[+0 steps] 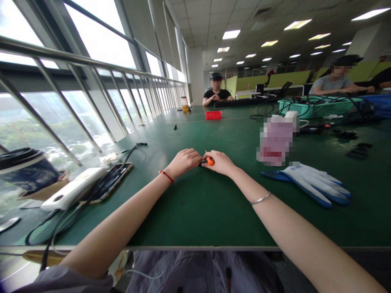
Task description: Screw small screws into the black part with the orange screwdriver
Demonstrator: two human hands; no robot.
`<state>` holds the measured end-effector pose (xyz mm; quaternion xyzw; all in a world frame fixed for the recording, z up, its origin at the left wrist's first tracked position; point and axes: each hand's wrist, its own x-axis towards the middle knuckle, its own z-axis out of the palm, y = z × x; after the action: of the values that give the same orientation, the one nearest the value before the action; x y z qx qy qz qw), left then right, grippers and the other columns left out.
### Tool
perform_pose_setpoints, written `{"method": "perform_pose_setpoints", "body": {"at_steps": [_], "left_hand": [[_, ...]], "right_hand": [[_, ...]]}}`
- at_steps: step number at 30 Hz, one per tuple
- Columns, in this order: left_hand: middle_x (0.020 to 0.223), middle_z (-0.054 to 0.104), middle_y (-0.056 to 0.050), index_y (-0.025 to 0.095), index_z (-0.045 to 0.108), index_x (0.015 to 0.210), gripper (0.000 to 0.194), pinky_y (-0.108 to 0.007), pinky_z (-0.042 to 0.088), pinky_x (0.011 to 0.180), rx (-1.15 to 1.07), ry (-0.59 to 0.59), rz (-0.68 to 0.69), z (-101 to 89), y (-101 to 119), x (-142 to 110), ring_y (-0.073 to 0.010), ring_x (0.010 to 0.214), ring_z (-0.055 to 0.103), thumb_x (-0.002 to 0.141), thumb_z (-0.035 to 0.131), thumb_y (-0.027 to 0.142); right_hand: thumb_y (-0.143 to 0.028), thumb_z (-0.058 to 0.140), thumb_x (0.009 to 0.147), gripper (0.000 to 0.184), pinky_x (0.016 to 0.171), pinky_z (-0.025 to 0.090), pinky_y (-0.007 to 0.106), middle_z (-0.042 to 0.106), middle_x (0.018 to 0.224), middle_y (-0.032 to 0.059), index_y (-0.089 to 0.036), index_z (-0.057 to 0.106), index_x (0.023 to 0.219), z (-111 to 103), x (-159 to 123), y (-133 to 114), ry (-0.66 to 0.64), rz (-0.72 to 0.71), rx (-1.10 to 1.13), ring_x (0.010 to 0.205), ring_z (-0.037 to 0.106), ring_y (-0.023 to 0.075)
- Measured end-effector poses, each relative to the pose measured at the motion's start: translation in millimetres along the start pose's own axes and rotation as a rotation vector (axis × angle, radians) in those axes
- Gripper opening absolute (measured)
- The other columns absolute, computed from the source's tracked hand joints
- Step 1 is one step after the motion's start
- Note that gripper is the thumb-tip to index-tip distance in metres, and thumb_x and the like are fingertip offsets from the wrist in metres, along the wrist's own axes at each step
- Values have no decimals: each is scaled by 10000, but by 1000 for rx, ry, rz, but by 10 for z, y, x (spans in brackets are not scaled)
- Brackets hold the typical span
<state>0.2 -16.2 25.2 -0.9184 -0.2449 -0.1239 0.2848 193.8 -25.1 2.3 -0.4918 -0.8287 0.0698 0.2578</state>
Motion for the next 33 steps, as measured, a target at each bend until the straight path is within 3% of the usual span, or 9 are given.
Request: {"method": "perform_pose_setpoints", "body": {"at_steps": [8, 13, 22, 27, 33], "left_hand": [[849, 622, -80, 130, 603, 890, 311, -293, 380, 702, 21, 76, 25, -40, 8, -3, -163, 815, 539, 982, 319, 216], [861, 621, -85, 132, 601, 878, 309, -293, 383, 713, 1, 76, 6, -35, 14, 1, -161, 825, 535, 981, 325, 225], [836, 617, -83, 131, 604, 881, 321, -298, 378, 706, -6, 89, -44, -24, 15, -7, -166, 814, 529, 981, 323, 252], [832, 608, -86, 131, 602, 898, 334, -302, 384, 708, -17, 100, -33, -30, 13, -5, -167, 815, 530, 986, 304, 255], [862, 625, -92, 133, 603, 893, 352, -303, 387, 721, 12, 101, 1, -60, 34, 1, -169, 825, 533, 989, 280, 236]], "right_hand": [[-360, 559, 761, 170, 773, 458, 310, 672, 837, 30, -201, 616, 782, -98, -33, 12, 158, -12, 366, 777, 605, 173], [-326, 564, 733, 163, 786, 458, 323, 690, 861, 35, -196, 635, 802, -76, -27, -9, 195, -95, 347, 807, 630, 190], [-278, 561, 750, 167, 785, 465, 321, 713, 912, 37, -203, 675, 847, -89, -51, -16, 223, -105, 228, 821, 646, 199], [-343, 565, 773, 168, 747, 469, 304, 709, 850, 25, -214, 667, 804, -97, -49, -51, 258, -9, 225, 772, 637, 187], [-372, 588, 733, 191, 710, 470, 303, 697, 801, 29, -202, 661, 780, -41, -21, -12, 212, 18, 326, 739, 627, 188]]}}
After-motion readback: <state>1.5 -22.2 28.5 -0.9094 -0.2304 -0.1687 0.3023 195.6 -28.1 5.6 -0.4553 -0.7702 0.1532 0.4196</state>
